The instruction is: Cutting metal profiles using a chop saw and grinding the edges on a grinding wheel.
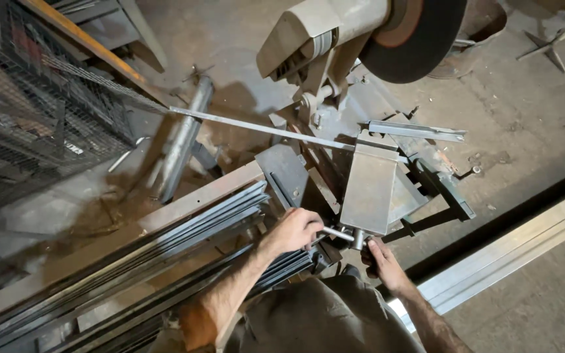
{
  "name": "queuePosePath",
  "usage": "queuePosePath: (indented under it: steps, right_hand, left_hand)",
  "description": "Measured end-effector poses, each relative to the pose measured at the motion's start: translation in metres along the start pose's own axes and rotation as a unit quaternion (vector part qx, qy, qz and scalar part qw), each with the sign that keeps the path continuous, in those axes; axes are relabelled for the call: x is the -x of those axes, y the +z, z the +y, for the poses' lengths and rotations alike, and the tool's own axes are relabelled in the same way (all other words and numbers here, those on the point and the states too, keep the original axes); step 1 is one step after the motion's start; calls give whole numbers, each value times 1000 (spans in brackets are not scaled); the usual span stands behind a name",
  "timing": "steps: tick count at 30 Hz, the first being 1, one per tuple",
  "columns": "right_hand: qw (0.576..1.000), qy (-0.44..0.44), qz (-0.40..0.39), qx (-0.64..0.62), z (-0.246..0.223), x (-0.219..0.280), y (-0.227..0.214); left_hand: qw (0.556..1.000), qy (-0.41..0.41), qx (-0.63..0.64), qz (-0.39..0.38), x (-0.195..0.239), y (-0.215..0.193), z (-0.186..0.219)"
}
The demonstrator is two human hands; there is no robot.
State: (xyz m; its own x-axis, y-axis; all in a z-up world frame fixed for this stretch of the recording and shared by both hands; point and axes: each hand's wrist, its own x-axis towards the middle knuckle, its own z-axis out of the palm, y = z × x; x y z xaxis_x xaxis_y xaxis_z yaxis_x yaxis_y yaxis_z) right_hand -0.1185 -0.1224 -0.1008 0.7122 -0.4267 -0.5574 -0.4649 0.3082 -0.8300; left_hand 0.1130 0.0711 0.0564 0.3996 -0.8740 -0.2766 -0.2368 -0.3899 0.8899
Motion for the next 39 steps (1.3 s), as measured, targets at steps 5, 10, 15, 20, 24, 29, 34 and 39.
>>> queuePosePath:
  steps: [5,10,15,20,24,29,34,39]
  right_hand:
    - [992,-66,24,-101,25,-20,9]
    - [987,-100,105,-74,26,-21,14]
    - [983,-113,147,6,17,-14,20]
    - [982,-110,151,32,-32,14,31]
    - [976,-129,153,86,-21,23,21]
    - [978,-114,133,117,-5,9,11]
    - [990,-99,99,15,8,-3,11]
    - [988,-116,100,24,-10,8,17]
  left_hand:
    - [975,69,-175,122,-28,41,-8]
    - [955,-67,-272,100,-31,47,15]
    - [922,-17,-318,222,-43,50,-5]
    - [881,13,-394,261,-18,31,19]
    - [885,108,-415,184,19,19,17]
    - [794,378,-362,309,7,18,-26]
    - [902,264,-315,133,-8,21,-43]
    - [927,212,-292,103,-8,20,-37]
